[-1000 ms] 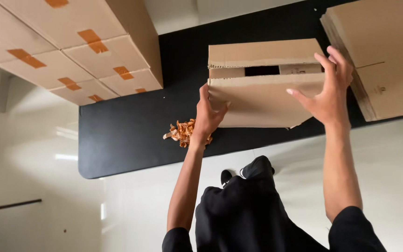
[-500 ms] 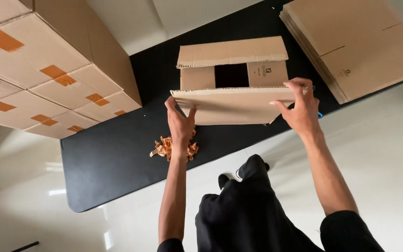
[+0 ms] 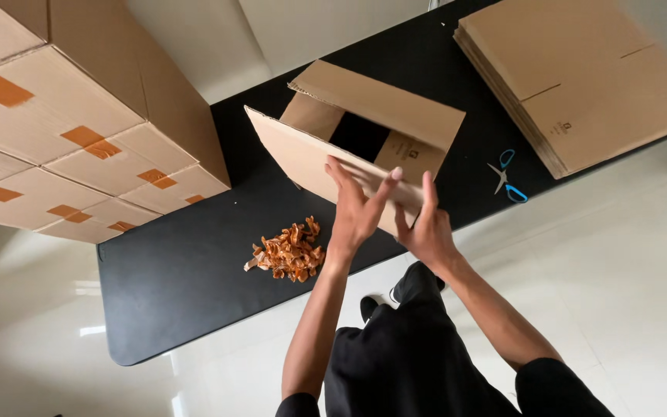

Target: The person uses scissors to cut the tape on a cardboard box, peels the tape off by hand, opens the box flaps, and removes several small dried items from the interior, placing them on a table.

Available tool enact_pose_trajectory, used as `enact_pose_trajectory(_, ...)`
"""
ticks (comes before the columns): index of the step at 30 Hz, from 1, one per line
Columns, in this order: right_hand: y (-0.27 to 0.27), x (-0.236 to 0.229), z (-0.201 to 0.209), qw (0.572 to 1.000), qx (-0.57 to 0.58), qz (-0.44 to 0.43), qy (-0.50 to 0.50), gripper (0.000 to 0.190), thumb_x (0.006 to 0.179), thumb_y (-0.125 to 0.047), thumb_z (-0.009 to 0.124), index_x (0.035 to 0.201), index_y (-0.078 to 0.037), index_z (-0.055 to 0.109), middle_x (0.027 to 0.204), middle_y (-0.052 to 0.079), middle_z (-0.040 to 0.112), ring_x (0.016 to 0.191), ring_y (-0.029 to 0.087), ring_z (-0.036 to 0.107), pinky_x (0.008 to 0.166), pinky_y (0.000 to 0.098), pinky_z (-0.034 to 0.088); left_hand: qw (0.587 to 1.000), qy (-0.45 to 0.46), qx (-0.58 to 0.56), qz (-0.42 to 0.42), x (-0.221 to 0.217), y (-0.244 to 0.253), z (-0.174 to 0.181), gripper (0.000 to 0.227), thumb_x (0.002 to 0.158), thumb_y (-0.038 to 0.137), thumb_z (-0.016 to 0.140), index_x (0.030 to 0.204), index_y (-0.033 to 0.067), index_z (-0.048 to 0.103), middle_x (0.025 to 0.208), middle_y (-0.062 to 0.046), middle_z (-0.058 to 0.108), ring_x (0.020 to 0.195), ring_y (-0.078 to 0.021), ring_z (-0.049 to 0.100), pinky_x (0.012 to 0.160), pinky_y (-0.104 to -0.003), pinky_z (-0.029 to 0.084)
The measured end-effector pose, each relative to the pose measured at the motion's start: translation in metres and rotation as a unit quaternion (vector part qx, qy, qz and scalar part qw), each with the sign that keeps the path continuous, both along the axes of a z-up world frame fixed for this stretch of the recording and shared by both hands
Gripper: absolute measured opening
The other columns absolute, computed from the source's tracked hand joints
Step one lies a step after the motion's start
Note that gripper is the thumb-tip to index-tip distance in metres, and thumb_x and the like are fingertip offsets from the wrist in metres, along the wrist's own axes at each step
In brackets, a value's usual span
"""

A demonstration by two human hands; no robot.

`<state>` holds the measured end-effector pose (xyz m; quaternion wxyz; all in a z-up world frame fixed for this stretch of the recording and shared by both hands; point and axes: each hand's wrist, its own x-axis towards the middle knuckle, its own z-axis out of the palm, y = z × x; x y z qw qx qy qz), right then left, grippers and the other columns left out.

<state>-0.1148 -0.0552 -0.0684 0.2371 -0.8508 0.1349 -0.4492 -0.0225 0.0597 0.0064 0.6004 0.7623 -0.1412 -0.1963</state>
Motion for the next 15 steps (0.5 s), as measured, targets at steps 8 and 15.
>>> enact_pose_trajectory(8, -0.007, -0.006, 0.051, 0.97, -0.122, 0.212, -0.005, 0.063, 0.087, -0.058, 0.068, 0.112, 0.0, 0.073, 0.086, 0.01, 0.074, 0.079, 0.027, 0.074, 0.073, 0.0367, 0.059, 0.999, -0.021, -0.038, 0.003, 0.03, 0.017, 0.001, 0.128, 0.079, 0.041, 0.07, 0.154, -0.0137, -0.018, 0.156, -0.051, -0.01, 0.144, -0.0669, 0.001, 0.116, -0.073, 0.019)
enact_pose_trajectory(15, -0.1, 0.029, -0.012, 0.986, -0.151, 0.046, 0.047, 0.099, 0.07, -0.053, 0.085, 0.148, -0.003, 0.049, 0.147, 0.022, 0.049, 0.132, 0.041, 0.05, 0.108, 0.0507, 0.038, 0.997, -0.032, -0.071, 0.005, 0.067, 0.029, -0.027, 0.12, 0.076, 0.031, 0.066, 0.163, 0.0053, -0.012, 0.164, -0.04, 0.004, 0.147, -0.0647, 0.002, 0.114, -0.077, 0.016)
